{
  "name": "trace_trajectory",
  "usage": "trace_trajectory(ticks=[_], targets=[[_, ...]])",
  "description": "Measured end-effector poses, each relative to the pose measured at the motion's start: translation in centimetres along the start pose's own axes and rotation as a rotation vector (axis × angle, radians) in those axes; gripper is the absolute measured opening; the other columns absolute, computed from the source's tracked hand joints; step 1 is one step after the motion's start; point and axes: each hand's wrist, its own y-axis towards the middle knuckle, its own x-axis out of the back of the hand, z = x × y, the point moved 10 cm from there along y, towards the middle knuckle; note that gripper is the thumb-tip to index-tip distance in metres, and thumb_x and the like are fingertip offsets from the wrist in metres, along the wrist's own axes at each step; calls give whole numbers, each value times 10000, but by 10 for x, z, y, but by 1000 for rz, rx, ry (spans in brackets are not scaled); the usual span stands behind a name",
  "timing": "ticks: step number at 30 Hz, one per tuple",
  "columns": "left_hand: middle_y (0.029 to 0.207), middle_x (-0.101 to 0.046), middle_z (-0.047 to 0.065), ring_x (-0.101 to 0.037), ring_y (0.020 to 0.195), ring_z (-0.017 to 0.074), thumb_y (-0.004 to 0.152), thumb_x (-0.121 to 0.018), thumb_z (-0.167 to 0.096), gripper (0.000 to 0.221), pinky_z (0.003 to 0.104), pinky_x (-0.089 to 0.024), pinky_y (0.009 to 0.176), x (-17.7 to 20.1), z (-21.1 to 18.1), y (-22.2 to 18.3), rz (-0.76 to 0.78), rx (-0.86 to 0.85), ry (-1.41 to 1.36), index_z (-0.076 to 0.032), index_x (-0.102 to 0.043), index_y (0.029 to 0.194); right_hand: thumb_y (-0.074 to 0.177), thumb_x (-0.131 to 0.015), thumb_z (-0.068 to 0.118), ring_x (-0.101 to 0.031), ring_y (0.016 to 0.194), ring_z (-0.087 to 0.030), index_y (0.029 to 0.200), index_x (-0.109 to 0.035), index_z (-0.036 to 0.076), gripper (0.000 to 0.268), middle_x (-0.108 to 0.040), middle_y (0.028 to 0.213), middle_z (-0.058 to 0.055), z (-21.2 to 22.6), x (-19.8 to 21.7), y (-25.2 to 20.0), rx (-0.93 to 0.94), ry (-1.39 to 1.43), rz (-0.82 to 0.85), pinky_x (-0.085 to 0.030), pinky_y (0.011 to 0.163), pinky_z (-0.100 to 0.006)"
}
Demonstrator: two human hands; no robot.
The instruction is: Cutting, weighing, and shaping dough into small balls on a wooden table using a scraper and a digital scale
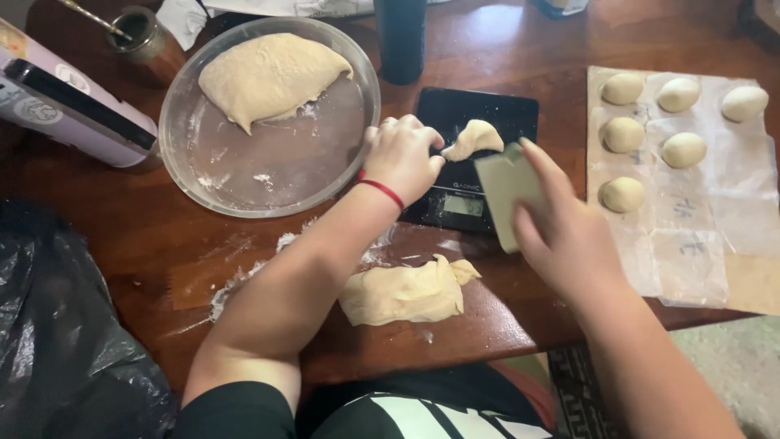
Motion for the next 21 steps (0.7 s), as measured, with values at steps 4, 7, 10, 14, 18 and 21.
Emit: trace_trajectory(ticks=[4, 7, 10, 14, 18, 21], targets=[[1132, -647, -66, -590, 1224, 264, 898, -781, -423, 134, 504, -410, 1057, -11, 0, 6, 34, 22, 24, -358, -788, 1015, 1014, -634, 147, -763, 970, -539, 1699, -379, 352, 759, -797, 1023, -272, 24, -22, 43, 213, -123, -53, -609, 827, -644], [1116, -641, -57, -591, 1213, 274, 885, -785, -413, 102, 506, -408, 1055, -15, -2, 7, 42, 25, 5, -351, -779, 966, 1014, -649, 161, -780, 917, -512, 1712, -384, 330, 766, -800, 948, -257, 26, -35, 62, 241, -186, -65, -617, 759, -618], [1093, -633, -52, -596, 1201, 272, 877, -777, -423, 109, 500, -416, 1040, -17, -1, 11, 37, 25, -2, -334, -758, 937, 1010, -622, 154, -783, 833, -489, 1718, -367, 308, 768, -782, 844, -245, 23, -47, 75, 266, -240, -58, -620, 689, -588], [1005, -620, -30, -610, 1140, 288, 890, -732, -426, 148, 513, -431, 994, -18, -4, 12, -38, 14, -15, -300, -701, 818, 996, -635, 160, -780, 784, -481, 1713, -379, 289, 772, -771, 805, -239, 19, -57, 81, 267, -278, -54, -612, 633, -576], [923, -621, 14, -636, 1060, 316, 886, -738, -338, 151, 525, -463, 920, -9, -12, 8, -211, -51, 7, -236, -699, 782, 983, -638, 145, -785, 761, -476, 1707, -394, 260, 772, -774, 798, -243, 20, -59, 75, 284, -313, -50, -611, 614, -569], [876, -625, 8, -651, 1010, 313, 857, -758, -314, 124, 524, -477, 882, 13, -18, -7, -285, -91, 23, -239, -698, 780, 968, -663, 179, -777, 859, -505, 1695, -413, 277, 775, -781, 911, -273, 20, -48, 57, 223, -297, -5, -611, 703, -611]])
